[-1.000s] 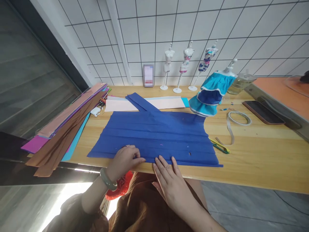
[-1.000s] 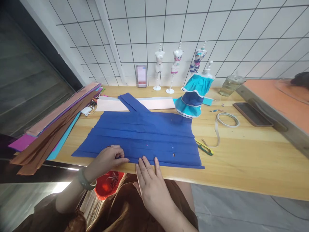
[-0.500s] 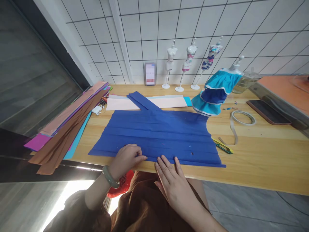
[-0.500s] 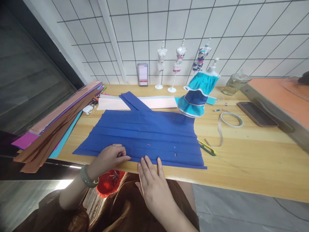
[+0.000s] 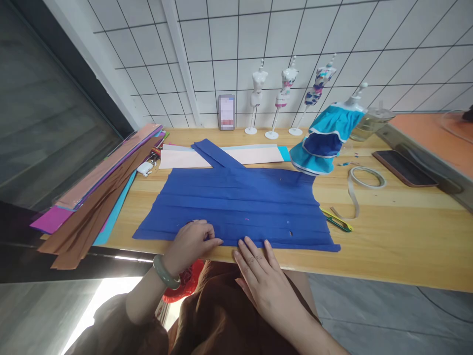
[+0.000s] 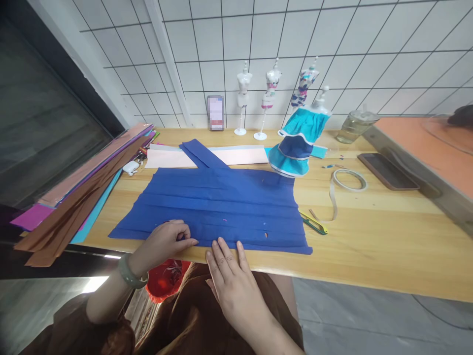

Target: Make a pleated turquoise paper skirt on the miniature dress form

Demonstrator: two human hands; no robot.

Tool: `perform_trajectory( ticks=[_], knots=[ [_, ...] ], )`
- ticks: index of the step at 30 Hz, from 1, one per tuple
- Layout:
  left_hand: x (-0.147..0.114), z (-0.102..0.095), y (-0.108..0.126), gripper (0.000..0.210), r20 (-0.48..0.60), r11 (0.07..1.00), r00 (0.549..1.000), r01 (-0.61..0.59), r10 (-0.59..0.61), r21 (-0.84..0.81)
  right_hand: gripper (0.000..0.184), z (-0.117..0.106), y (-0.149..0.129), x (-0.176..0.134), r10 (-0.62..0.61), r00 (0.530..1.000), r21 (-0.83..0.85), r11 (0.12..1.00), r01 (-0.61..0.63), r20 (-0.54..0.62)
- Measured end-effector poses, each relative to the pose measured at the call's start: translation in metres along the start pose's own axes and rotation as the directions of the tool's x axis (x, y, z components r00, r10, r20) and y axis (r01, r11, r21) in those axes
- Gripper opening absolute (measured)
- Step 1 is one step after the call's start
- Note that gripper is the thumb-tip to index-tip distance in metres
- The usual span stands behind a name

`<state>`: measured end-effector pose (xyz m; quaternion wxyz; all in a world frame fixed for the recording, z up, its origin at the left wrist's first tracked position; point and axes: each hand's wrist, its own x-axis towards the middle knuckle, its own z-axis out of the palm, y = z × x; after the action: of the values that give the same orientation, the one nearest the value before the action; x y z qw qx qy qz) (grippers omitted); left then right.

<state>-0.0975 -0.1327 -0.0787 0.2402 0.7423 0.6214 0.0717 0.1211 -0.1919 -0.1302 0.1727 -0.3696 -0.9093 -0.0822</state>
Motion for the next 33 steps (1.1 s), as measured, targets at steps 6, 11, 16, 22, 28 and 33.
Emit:
perform_trajectory(
  ticks=[6, 11, 16, 22, 28, 33],
  knots=[
    [0.0, 0.0, 0.0, 0.034, 0.005, 1.0, 1.0, -0.012, 0.012, -0.007, 0.038, 0.0, 0.002, -0.007, 0.031, 0.999, -0.009, 0.999, -0.031, -0.007],
    [-0.001, -0.001, 0.001, 0.033, 0.007, 1.0, 1.0, -0.002, 0.002, -0.01, 0.038, -0.01, 0.016, -0.015, 0.082, 0.996, 0.017, 0.997, -0.082, -0.034],
    [-0.002, 0.0, 0.002, 0.033, 0.0, 1.0, 1.0, -0.004, 0.004, -0.007, 0.034, -0.025, 0.077, -0.048, 0.31, 0.939, 0.072, 0.951, -0.302, -0.149],
    [-0.001, 0.005, -0.006, 0.03, -0.017, 0.999, 0.998, -0.053, 0.053, 0.013, 0.035, -0.035, 0.12, -0.087, 0.776, 0.613, 0.391, 0.615, -0.685, -0.147],
    [0.001, 0.007, -0.009, 0.031, -0.01, 0.998, 0.999, -0.051, 0.051, 0.025, 0.036, -0.032, 0.117, -0.084, 0.89, 0.454, 0.497, 0.413, -0.763, -0.042],
    [0.001, 0.005, -0.005, 0.032, 0.007, 0.999, 0.999, -0.034, 0.034, 0.032, 0.035, -0.029, 0.123, -0.084, 0.861, 0.508, 0.488, 0.459, -0.743, -0.036]
  ],
)
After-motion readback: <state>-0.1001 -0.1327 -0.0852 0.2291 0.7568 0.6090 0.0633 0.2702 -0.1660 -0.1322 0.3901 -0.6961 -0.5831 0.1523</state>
